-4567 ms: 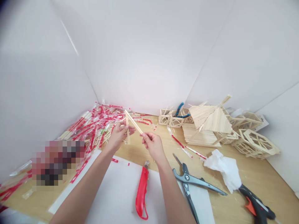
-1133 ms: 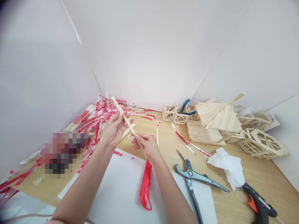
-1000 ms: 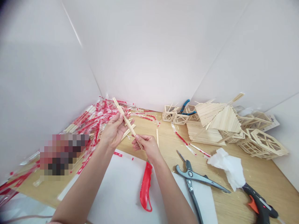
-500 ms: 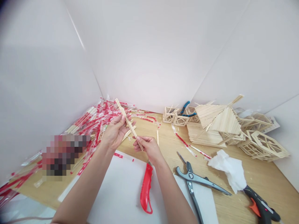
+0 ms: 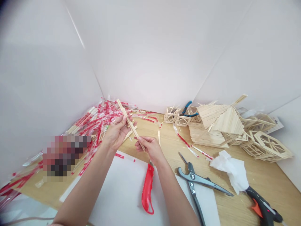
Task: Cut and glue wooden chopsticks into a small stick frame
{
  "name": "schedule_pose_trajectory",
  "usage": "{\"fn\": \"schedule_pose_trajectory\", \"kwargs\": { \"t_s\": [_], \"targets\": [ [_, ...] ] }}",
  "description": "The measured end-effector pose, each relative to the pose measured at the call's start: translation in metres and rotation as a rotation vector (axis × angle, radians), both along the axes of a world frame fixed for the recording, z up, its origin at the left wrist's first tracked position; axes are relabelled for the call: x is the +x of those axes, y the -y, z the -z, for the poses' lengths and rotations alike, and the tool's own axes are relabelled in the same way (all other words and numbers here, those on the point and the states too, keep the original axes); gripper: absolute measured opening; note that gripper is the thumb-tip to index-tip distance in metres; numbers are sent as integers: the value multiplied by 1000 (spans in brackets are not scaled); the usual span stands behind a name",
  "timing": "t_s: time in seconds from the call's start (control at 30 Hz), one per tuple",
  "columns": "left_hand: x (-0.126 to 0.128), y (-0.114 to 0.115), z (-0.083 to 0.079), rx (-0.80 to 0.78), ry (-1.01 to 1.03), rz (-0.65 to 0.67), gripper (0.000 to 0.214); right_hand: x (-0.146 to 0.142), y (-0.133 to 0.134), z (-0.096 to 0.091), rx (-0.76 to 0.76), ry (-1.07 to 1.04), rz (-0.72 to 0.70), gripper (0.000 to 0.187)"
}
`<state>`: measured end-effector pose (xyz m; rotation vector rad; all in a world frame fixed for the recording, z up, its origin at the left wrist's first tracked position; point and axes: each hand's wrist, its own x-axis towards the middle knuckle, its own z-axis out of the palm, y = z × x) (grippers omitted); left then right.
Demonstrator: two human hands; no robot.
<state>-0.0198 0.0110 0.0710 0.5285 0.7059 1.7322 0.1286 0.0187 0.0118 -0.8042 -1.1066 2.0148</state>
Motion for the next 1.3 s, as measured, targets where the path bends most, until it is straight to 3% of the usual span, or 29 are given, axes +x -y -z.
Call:
{"fn": "schedule_pose_trajectory", "kwargs": {
  "t_s": [0.37, 0.6, 0.7, 0.87, 0.93, 1.07, 1.3],
  "targets": [
    [-1, -2, 0, -32, 12, -20, 18, -1, 0, 0, -5, 12, 7, 30],
    [0, -6, 3, -74, 50, -55, 18, -5, -1, 2, 104, 96, 76, 29],
    [0, -10, 9, -100, 82, -88, 17, -8, 1, 2, 318, 241, 164, 32],
    [-1, -16, 25, -154, 156, -117, 17, -13, 8, 11, 1075, 814, 343, 35],
    [0, -18, 30, -169, 180, -124, 19, -15, 10, 18, 1251, 1051, 377, 36],
    [5, -20, 37, -206, 215, -150, 20, -16, 10, 28, 1393, 1331, 392, 36],
    [10, -22, 42, -264, 230, -179, 18, -15, 11, 24, 1369, 1383, 320, 37]
  ]
}}
